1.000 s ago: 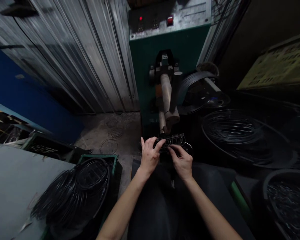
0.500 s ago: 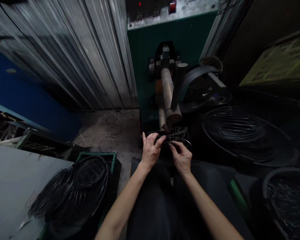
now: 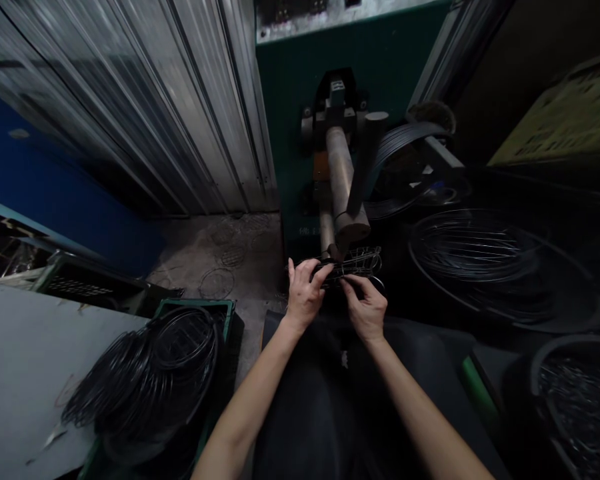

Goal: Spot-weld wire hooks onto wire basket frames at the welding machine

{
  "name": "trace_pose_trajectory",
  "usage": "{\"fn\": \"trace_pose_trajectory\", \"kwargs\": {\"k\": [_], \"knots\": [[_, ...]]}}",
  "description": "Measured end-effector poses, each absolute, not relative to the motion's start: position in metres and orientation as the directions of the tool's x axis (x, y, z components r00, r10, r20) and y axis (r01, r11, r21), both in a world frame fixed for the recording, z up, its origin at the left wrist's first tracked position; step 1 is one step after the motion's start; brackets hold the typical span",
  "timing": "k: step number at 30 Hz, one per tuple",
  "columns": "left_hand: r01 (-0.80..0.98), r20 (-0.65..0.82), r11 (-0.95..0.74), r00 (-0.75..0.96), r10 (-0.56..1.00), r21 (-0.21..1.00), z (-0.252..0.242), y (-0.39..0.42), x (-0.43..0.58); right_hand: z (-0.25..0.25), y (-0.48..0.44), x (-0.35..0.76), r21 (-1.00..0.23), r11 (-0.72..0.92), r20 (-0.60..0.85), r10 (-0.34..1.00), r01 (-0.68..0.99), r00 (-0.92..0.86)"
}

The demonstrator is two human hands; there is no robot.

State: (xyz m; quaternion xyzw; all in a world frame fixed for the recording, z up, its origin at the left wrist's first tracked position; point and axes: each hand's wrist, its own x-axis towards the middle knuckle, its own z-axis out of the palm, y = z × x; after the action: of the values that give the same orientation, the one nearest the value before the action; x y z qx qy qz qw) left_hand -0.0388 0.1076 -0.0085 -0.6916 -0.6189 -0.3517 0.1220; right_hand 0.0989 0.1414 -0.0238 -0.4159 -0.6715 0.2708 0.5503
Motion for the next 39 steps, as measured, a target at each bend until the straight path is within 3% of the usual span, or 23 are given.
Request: {"fn": "trace_pose_trajectory", "kwargs": {"k": [9,17,39], "knots": [[0.938,0.619,-0.199,-0.022,0.785,0.285,-0.007,0.108,-0.040,-0.023,0.142,0.099,-0.805,0.516,0.523,0.850,0.292,-0.061],[0.937,0.590,-0.182,-0.031,0.807,0.299,-0.004,0.107,-0.040,-0.021,0.136,0.107,-0.697,0.569,0.608,0.792,0.436,-0.062],[0.897,0.571,-0.188,-0.084,0.816,0.400,0.005,0.106,-0.038,-0.015,0.143,0.111,-0.613,0.645,0.624,0.749,0.456,-0.221]]}}
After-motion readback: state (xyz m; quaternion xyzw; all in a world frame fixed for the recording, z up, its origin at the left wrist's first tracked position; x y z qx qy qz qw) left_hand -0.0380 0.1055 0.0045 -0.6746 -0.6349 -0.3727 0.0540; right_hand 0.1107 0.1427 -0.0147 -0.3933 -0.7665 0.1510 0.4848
